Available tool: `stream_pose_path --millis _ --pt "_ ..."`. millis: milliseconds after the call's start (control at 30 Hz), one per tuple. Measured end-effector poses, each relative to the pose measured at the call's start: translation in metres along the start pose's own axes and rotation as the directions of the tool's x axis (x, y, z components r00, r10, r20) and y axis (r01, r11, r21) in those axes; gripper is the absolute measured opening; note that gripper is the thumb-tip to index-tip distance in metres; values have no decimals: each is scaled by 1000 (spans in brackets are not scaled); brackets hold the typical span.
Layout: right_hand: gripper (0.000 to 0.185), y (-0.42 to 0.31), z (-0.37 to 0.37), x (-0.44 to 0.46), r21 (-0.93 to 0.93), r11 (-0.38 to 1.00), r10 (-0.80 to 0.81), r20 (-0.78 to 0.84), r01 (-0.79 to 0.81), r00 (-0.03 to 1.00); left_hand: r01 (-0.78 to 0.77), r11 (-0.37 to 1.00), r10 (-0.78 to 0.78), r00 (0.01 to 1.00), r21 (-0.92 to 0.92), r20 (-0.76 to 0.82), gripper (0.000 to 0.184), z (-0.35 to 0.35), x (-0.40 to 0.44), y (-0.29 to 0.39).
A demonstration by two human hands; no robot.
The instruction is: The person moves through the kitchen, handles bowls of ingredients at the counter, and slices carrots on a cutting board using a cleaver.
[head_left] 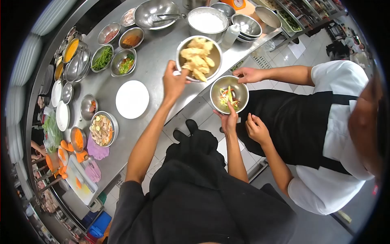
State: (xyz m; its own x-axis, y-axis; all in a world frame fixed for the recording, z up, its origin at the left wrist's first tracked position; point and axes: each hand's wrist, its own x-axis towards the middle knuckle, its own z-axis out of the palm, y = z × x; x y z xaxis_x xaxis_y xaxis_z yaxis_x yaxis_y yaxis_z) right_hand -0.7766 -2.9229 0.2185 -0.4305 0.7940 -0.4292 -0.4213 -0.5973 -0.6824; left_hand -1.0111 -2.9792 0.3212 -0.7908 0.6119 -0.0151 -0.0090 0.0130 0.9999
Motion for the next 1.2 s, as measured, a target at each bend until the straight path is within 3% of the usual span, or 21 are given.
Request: stream_pose_path --millis 133,233,367,433,500,567,600,633,700,733,867,933,1000,1067,1167,1200 --pt "44 29 21 -4 4 999 43 -25 -43 999 -23 997 18 997 72 69 19 28 -26 -15" --pt "46 35 57 -18 -12 999 34 20 -34 999 -83 992 84 996 93 -9 17 22 -36 -38" --pt "50 43 64 -2 -21 998 57 42 -56 998 1 983 -1 1000 182 4 14 -9 -46 -53" --pt "52 50 69 9 -103 993 57 71 -50 996 -200 938 208 978 282 3 13 -18 -47 -57" --pt "54 49 84 7 -157 988 14 96 1 995 -257 918 272 962 301 -7 11 -23 -42 -61" --pt "54 63 87 24 -147 988 62 153 -40 986 -435 800 454 889 412 58 10 -30 -34 -59" --pt "54 69 90 34 -154 987 76 173 -50 982 -474 716 507 858 512 86 10 -35 -28 -57" --pt "53 76 93 45 -162 985 90 192 -59 977 -466 717 505 860 518 76 10 -42 -21 -58" --pt "51 82 113 67 -178 979 139 200 -103 970 -593 565 609 769 573 195 11 -57 4 -60" --pt "51 87 121 82 -199 972 163 211 -121 964 -680 451 687 678 578 261 13 -64 19 -69" --pt "44 90 147 105 -375 926 123 184 -46 975 -659 281 729 620 698 292 16 -80 58 -74" --pt "46 82 155 106 -627 775 132 42 -77 990 -628 266 738 621 731 264 16 -83 72 -72" --pt "50 89 159 108 -632 772 98 24 -61 995 -596 252 748 620 762 238 15 -85 80 -70" --pt "58 94 162 109 -607 792 89 21 -59 996 -537 353 706 690 766 158 17 -89 88 -64" --pt "64 103 158 104 -524 851 51 1 -42 999 -431 409 736 677 804 -12 14 -101 98 -53" --pt "68 107 152 100 -695 717 -101 -21 58 995 -387 540 704 695 748 -148 13 -107 97 -49"
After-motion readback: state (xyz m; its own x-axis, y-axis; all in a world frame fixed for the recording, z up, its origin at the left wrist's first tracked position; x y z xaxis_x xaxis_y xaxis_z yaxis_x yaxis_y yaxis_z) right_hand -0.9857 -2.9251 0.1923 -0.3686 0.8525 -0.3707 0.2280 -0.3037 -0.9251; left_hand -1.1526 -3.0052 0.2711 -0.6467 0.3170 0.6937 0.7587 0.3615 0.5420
